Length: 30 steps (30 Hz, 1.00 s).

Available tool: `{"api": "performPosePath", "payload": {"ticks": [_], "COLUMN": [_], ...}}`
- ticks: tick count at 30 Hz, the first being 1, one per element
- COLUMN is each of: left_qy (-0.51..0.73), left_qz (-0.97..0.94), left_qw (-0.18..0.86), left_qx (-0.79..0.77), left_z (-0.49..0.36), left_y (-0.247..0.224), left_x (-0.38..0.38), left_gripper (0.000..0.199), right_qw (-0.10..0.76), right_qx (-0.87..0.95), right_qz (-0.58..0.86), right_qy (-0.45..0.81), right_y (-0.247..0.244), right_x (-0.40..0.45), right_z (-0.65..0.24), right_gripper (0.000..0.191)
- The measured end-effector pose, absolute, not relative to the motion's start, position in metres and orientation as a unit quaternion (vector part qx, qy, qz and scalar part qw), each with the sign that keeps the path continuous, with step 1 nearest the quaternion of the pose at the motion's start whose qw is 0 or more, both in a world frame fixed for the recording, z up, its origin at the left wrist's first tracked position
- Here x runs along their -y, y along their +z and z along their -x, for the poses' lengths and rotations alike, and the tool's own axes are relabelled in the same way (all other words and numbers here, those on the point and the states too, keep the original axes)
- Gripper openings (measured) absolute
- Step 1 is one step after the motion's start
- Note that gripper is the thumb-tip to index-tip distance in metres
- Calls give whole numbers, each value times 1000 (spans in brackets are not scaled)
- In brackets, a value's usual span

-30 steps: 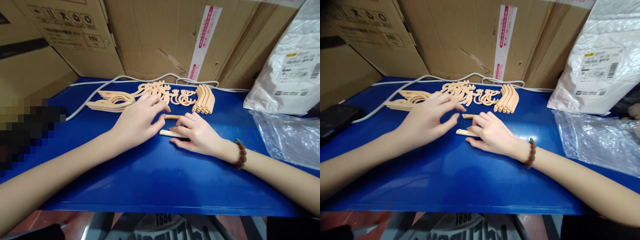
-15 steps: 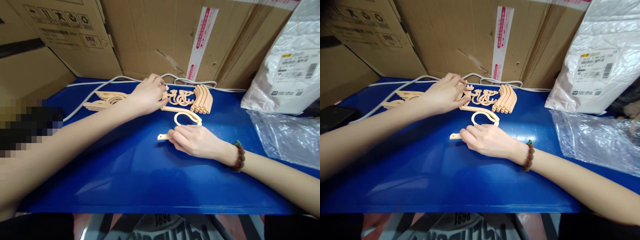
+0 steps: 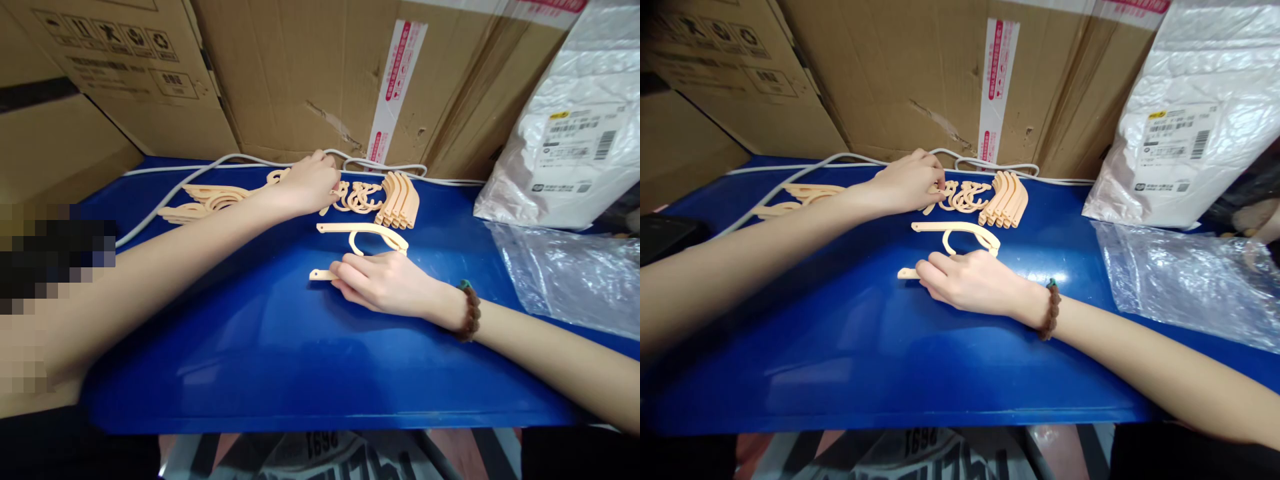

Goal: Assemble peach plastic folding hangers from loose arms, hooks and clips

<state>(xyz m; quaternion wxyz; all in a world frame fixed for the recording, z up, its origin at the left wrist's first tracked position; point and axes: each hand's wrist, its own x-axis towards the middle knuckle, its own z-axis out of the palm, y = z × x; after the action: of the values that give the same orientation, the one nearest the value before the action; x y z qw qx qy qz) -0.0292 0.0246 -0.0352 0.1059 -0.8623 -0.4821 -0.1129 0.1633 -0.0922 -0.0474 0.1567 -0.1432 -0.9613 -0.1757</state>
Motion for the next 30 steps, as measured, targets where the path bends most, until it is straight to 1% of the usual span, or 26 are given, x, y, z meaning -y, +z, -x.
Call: {"api": "performPosePath", "payload": {"ticks": [4,6,9,11,12,14,16,17,20,21,23,26,30], "left_qy": [-133,-161,-214,-256,-284,-314,-314,-314,-305,-299,-287,-252,-210], "left_qz": [854,841,847,844,842,829,832,839,850,844,829,817,817], "left_qw": [80,41,-2,4,28,72,74,58,-50,-91,-141,-163,-173], "left_qx": [497,515,487,471,458,457,451,440,427,436,458,492,508], "left_z": [29,30,29,29,29,30,32,34,42,45,50,56,57], "left_y": [-21,-4,28,47,53,58,52,45,15,5,-14,-31,-37], "left_x": [-17,-4,28,54,67,88,104,110,118,119,119,115,109], "left_gripper": [16,18,25,25,29,30,33,32,29,32,35,37,33], "right_qw": [153,164,182,183,180,174,173,174,181,185,193,197,208], "right_qx": [961,960,956,955,955,955,953,952,948,945,936,922,914], "right_qz": [146,147,157,166,170,177,185,189,207,218,251,299,318], "right_qy": [-178,-176,-169,-167,-166,-165,-166,-165,-159,-157,-153,-148,-141], "right_y": [-47,-48,-49,-50,-51,-51,-51,-51,-51,-51,-52,-53,-54], "right_x": [93,93,92,92,92,91,92,92,92,92,91,91,90], "right_z": [-163,-163,-163,-163,-163,-163,-163,-163,-162,-162,-163,-164,-164], "right_gripper": [28,27,26,27,28,30,31,30,29,28,28,27,26]}}
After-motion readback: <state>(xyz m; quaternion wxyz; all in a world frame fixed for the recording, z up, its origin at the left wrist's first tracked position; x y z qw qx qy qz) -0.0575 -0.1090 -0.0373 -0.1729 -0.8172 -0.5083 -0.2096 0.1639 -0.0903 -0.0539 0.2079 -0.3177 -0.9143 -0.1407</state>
